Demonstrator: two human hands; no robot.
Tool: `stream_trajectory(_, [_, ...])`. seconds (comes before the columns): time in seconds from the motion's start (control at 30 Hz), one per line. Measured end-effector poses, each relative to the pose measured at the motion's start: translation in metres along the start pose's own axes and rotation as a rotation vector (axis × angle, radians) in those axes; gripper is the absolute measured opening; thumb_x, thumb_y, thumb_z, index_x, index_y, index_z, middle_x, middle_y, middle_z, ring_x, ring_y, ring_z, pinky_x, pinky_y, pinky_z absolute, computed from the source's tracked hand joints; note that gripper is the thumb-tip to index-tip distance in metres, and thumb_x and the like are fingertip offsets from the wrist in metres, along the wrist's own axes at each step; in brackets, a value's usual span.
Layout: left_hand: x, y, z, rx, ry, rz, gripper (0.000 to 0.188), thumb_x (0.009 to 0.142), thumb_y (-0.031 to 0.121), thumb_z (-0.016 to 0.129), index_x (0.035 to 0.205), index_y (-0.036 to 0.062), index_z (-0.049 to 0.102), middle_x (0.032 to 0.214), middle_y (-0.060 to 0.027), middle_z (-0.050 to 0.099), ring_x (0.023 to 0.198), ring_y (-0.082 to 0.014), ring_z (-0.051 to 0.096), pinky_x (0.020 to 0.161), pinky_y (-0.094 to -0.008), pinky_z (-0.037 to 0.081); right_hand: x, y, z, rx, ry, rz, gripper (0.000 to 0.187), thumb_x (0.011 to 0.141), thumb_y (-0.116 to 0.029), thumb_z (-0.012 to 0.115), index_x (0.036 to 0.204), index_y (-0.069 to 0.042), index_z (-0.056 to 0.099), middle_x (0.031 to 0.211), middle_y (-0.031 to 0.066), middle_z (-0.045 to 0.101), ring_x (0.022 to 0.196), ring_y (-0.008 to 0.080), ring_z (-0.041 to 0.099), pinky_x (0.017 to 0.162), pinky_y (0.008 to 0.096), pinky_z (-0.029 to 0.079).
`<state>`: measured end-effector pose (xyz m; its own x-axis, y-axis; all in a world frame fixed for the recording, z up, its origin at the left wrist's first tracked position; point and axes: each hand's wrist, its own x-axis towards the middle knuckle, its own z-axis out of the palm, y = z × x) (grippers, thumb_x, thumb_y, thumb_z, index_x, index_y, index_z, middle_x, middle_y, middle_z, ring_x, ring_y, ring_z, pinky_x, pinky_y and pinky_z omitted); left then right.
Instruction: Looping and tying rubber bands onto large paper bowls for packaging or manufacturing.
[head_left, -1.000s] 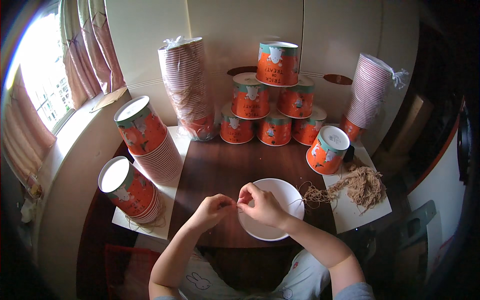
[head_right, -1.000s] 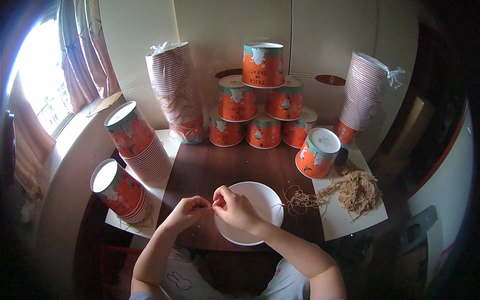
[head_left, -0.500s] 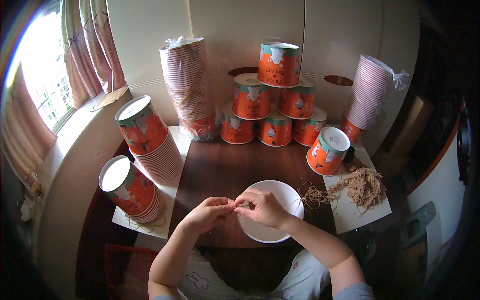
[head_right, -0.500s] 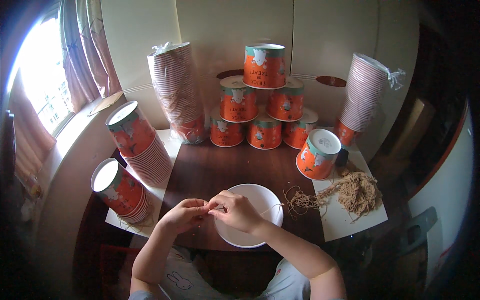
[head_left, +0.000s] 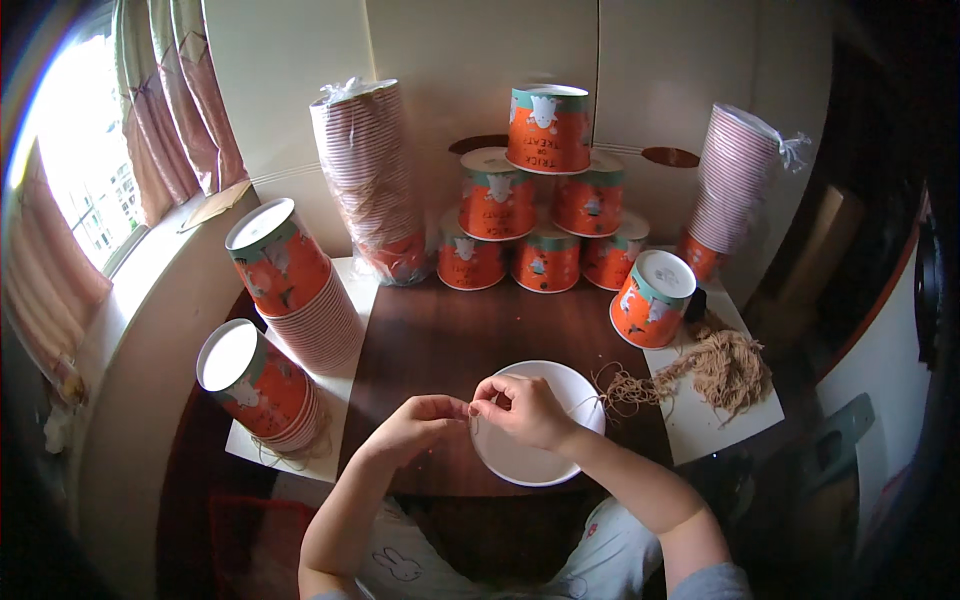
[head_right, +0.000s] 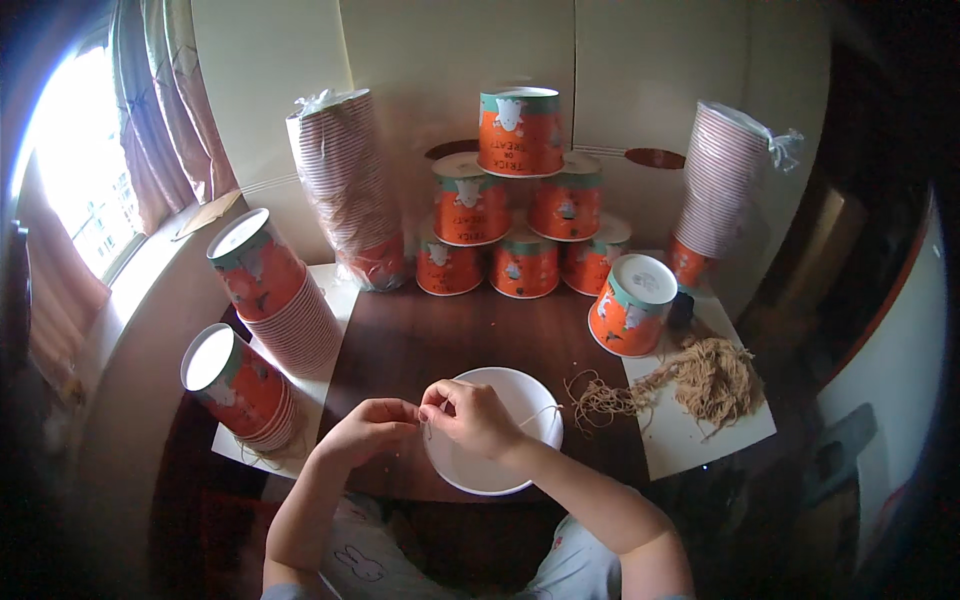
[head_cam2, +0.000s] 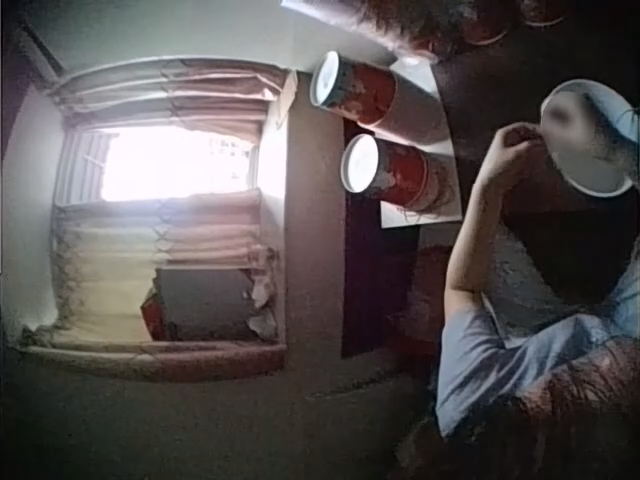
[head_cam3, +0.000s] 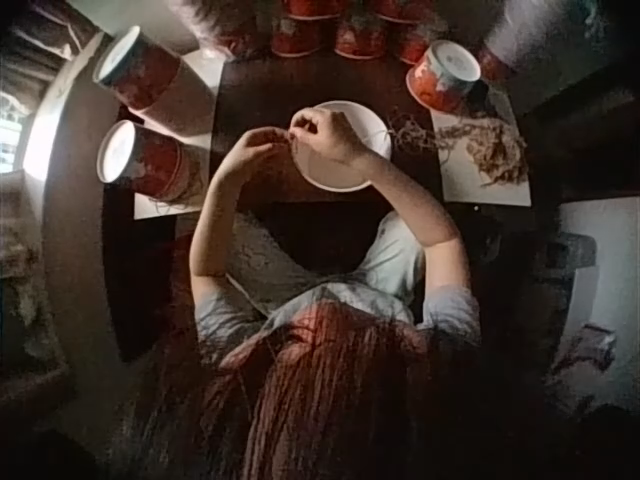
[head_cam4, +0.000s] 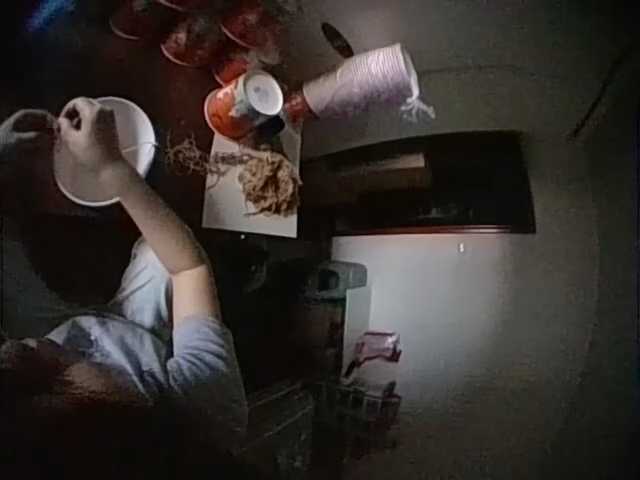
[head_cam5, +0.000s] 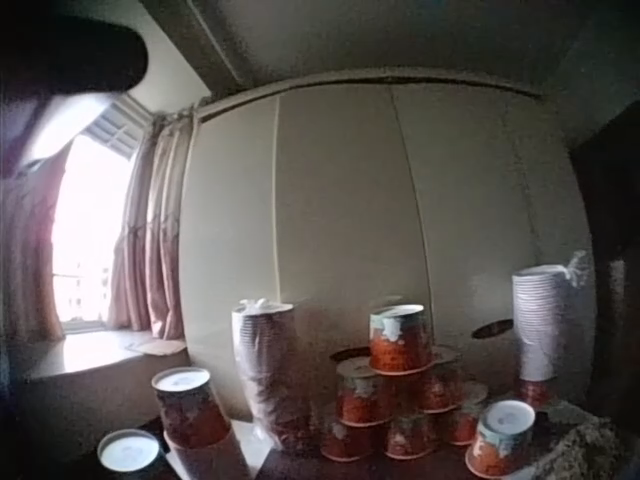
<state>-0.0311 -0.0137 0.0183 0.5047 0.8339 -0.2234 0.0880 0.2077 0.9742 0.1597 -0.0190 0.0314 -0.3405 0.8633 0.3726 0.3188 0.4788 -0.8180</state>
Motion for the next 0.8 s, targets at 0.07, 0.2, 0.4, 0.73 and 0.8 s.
stream_trajectory(0.07, [0.002,-0.003,0.001,0.115,-0.001,0.049,0.017,0.080,0.021,0.057,0.088,0.0066,0.060,0.073,0.0064,0.054,0.058,-0.0006,0.043,0.047,-0.0159,0.033,0.000,0.002,0.000,0.025,-0.010,0.015,0.007,0.077,-0.008,0.059,0.080,-0.002,0.060,0.070,0.0043,0.062,0.063,0.0082,0.058,0.055,0.0227,0.046])
stream_trajectory(0.2, [0.001,0.001,0.006,0.048,0.048,0.032,0.013,0.079,0.018,0.056,0.085,0.0067,0.058,0.071,0.0065,0.053,0.058,-0.0004,0.043,0.046,-0.0158,0.033,0.000,-0.001,-0.002,0.098,-0.038,0.115,0.008,0.078,-0.009,0.059,0.080,-0.001,0.060,0.072,0.0032,0.062,0.065,0.0061,0.056,0.059,0.0214,0.045])
stream_trajectory(0.4, [0.004,0.000,0.007,-0.088,0.114,0.096,0.009,0.079,0.015,0.054,0.078,0.0070,0.053,0.069,0.0051,0.051,0.056,-0.0009,0.042,0.045,-0.0140,0.032,0.000,0.010,0.001,0.076,-0.148,0.171,0.009,0.079,-0.010,0.058,0.081,-0.001,0.059,0.072,0.0013,0.060,0.069,0.0062,0.053,0.063,0.0222,0.044])
stream_trajectory(0.73, [0.009,-0.007,-0.008,-0.304,0.157,0.098,0.003,0.078,0.010,0.051,0.077,0.0072,0.051,0.071,0.0008,0.053,0.065,-0.0051,0.048,0.057,-0.0179,0.038,0.001,0.012,-0.003,0.186,-0.247,0.286,0.007,0.081,-0.009,0.057,0.081,-0.002,0.058,0.075,0.0003,0.058,0.072,0.0059,0.052,0.066,0.0216,0.043])
stream_trajectory(0.8, [0.006,-0.001,-0.007,-0.247,0.101,0.110,0.006,0.077,0.009,0.053,0.083,0.0064,0.053,0.075,0.0000,0.055,0.069,-0.0059,0.050,0.058,-0.0177,0.038,0.002,0.013,-0.004,0.352,-0.266,0.336,0.007,0.082,-0.009,0.056,0.082,-0.002,0.057,0.077,-0.0005,0.056,0.072,0.0058,0.051,0.067,0.0208,0.043])
